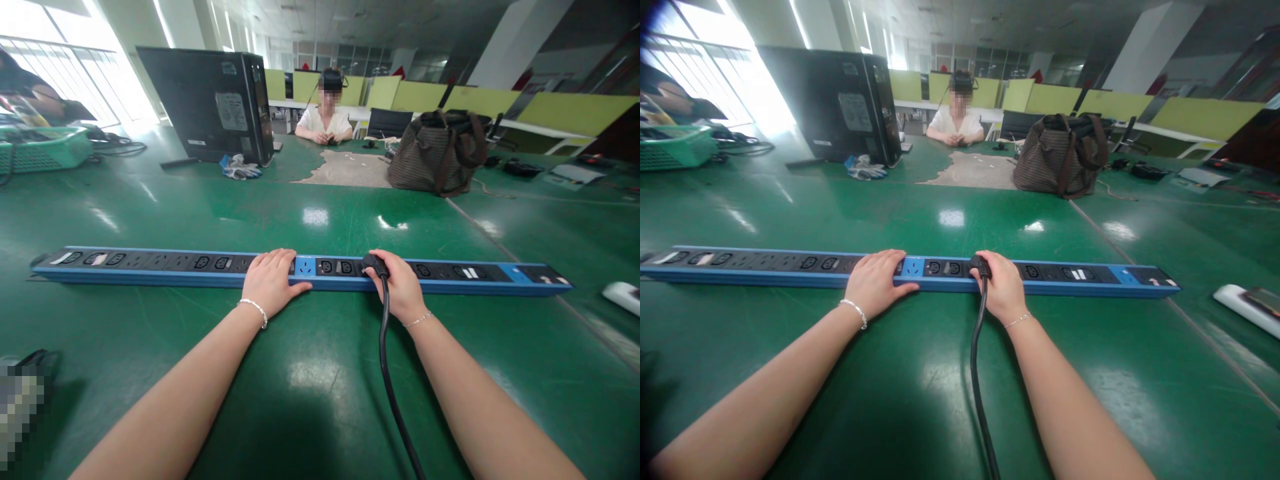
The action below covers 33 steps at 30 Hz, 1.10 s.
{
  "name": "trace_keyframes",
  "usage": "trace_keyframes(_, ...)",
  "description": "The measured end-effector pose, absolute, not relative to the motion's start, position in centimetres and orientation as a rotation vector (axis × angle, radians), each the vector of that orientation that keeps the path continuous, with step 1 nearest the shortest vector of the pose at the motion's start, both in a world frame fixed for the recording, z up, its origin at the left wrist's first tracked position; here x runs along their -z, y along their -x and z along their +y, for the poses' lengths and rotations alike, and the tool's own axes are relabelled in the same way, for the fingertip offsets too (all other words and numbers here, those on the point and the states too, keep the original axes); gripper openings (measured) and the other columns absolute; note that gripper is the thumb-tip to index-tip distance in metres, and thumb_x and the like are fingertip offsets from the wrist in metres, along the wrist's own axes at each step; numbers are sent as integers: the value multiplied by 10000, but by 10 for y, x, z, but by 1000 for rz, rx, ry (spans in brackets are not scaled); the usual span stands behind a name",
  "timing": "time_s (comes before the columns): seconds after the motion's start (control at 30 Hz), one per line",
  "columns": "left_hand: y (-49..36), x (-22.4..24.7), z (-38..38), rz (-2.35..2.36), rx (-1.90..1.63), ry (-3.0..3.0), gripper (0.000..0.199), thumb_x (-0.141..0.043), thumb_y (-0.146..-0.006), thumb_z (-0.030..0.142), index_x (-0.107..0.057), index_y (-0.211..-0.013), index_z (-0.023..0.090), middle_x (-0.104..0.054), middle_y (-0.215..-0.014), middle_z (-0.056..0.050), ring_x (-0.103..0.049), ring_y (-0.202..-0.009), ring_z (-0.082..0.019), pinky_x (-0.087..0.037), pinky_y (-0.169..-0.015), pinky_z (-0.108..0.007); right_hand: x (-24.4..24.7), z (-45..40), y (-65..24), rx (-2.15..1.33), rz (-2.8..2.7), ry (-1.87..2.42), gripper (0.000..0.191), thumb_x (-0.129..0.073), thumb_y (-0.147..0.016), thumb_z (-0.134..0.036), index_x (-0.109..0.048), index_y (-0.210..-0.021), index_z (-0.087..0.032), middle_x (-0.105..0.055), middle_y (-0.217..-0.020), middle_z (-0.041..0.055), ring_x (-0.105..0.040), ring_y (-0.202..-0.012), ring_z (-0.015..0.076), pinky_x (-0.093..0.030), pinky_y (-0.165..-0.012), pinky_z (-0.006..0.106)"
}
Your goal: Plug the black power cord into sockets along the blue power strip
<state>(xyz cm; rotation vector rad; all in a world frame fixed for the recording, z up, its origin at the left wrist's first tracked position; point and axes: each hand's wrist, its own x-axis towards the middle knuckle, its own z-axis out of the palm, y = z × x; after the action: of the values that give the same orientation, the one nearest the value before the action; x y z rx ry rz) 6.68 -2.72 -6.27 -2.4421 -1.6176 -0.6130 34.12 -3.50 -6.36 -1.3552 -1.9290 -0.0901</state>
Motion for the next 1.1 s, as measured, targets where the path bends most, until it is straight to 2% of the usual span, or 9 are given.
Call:
trace_keyframes(0.37, -67, 62, -28, -1627, 588, 2438, 680, -569, -748, 616, -501, -1238, 150, -587, -1262, -150, -515, -1191, -291, -358, -1008, -441, 68, -36, -338, 195, -2019, 1337, 330, -521, -859, -395, -607, -1083, -168, -675, -1079, 132, -620, -1018, 262, -481, -901, 422)
trace_keyframes(0.63, -68, 61, -29, -1633, 566, 2421, 687, -577, -749, 606, -495, -1246, 139, -577, -1281, -151, -507, -1203, -288, -348, -1024, -433, 66, -43, -332, 268, -2010, 1419, 334, -517, -852, -359, -597, -1106, -159, -689, -1068, 113, -640, -974, 231, -461, -924, 385)
trace_keyframes(0.83, -68, 61, -29, -1651, 567, 2428, 678, -575, -748, 607, -496, -1248, 155, -580, -1279, -151, -508, -1205, -294, -353, -1018, -452, 64, -47, -328, 421, -2063, 1404, 325, -490, -858, -306, -589, -1122, -146, -679, -1109, 104, -631, -1030, 205, -418, -954, 341)
trace_keyframes(1.1, -68, 60, -29, -1641, 548, 2415, 696, -572, -748, 613, -499, -1244, 131, -582, -1272, -157, -512, -1200, -289, -353, -1022, -435, 53, -49, -323, 443, -2098, 1489, 299, -481, -856, -287, -615, -1090, -157, -691, -1090, 88, -629, -1040, 198, -391, -971, 344)
